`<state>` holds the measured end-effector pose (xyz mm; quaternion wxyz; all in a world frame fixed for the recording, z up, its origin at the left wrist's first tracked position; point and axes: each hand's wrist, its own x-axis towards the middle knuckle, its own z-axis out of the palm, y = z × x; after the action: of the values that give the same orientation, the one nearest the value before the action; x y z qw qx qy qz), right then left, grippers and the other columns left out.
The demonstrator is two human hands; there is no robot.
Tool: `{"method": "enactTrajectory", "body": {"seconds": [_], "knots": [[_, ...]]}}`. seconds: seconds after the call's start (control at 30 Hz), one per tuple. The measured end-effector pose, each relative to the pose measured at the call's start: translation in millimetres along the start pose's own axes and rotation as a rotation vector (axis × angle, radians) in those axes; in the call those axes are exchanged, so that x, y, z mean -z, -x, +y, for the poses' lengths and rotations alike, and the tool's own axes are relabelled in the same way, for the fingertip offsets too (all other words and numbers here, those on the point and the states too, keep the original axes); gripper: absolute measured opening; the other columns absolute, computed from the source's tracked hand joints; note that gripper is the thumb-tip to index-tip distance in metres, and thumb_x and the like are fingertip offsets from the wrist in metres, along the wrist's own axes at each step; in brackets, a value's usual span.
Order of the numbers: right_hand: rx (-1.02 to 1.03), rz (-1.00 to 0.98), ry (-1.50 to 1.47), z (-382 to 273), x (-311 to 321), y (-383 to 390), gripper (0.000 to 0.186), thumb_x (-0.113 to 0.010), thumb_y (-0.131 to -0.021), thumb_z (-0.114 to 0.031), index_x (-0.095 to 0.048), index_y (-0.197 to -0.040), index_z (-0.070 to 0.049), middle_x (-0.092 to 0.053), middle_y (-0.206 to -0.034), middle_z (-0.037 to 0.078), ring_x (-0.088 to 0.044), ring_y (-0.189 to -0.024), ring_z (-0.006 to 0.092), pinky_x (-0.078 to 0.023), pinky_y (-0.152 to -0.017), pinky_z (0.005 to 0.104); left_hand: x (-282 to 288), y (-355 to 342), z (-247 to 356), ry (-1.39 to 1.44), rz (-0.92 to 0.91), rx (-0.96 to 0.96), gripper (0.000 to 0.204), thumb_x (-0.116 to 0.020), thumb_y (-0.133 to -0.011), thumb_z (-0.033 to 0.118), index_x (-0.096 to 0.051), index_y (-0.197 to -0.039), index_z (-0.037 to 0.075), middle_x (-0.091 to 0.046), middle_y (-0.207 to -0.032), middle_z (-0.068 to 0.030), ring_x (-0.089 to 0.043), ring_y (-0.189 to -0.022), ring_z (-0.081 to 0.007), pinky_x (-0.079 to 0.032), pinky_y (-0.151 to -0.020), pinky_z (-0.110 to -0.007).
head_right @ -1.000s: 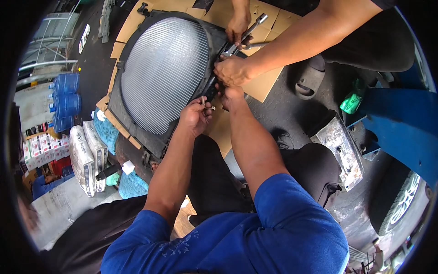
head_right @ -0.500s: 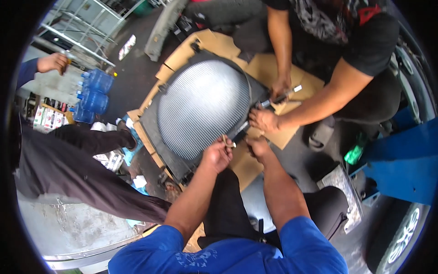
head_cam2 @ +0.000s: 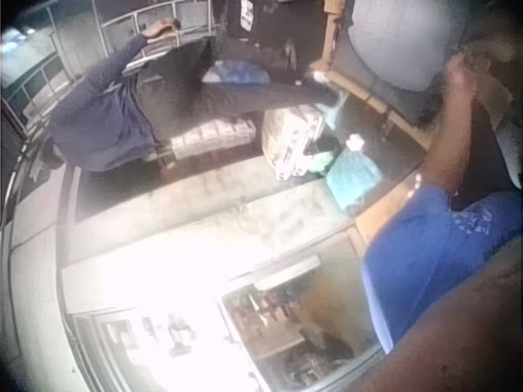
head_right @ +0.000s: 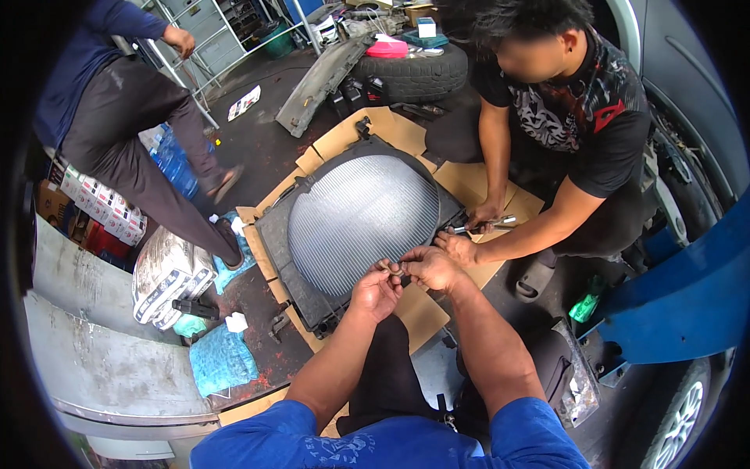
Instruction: Repairing or assembling components on a vehicle radiator using hand tools.
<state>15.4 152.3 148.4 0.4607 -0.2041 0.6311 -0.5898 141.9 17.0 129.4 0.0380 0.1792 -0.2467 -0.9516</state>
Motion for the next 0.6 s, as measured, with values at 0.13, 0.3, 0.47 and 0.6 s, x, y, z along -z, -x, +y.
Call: {"method": "enactTrajectory", "body": {"seconds": [0.13, 0.3, 0.47, 0.6], "knots": [[0.049, 0.034, 0.236, -26, -5, 14, 0.026, -0.066, -0.084, -0.015, -0.064, -0.105, 0.0, -0.066, -0.084, 0.006, -0.06, -0.072, 0.0112, -0.048, -0.063, 0.0242, -11, 13, 2, 0.017, 0.002, -0.012, 0.018, -0.055, -0.083, 0.004, -0.058, -0.096, 0.016, -0.063, -0.09, 0.0005, -0.06, -0.074, -0.0141, -0.049, -0.066, -0.031], [0.214, 0.006, 0.425, -59, -22, 46, 0.027, -0.069, -0.083, -0.014, -0.064, -0.105, 0.0, -0.069, -0.094, 0.008, -0.064, -0.088, 0.0125, -0.05, -0.077, 0.024, -23, 32, -2, 0.013, 0.098, -0.026, 0.02, -0.057, -0.083, 0.004, -0.056, -0.099, 0.015, -0.063, -0.091, -0.0011, -0.06, -0.075, -0.0151, -0.049, -0.067, -0.031], [0.227, -0.002, 0.39, -70, -17, 64, 0.026, -0.069, -0.078, -0.003, -0.066, -0.104, -0.005, -0.066, -0.09, 0.001, -0.058, -0.087, 0.0108, -0.046, -0.083, 0.0274, -38, 39, -1, 0.021, 0.072, 0.022, 0.02, -0.053, -0.086, 0.006, -0.054, -0.105, 0.014, -0.063, -0.091, -0.0016, -0.062, -0.075, -0.0152, -0.051, -0.068, -0.031], [0.461, -0.014, 0.363, -88, -22, 84, 0.025, -0.075, -0.073, -0.004, -0.066, -0.096, -0.007, -0.068, -0.087, 0.002, -0.057, -0.082, 0.0156, -0.044, -0.08, 0.0283, -55, 42, 9, 0.002, -0.144, -0.036, 0.025, -0.056, -0.084, 0.002, -0.056, -0.106, 0.013, -0.062, -0.094, -0.005, -0.061, -0.077, -0.0164, -0.052, -0.07, -0.032]]}}
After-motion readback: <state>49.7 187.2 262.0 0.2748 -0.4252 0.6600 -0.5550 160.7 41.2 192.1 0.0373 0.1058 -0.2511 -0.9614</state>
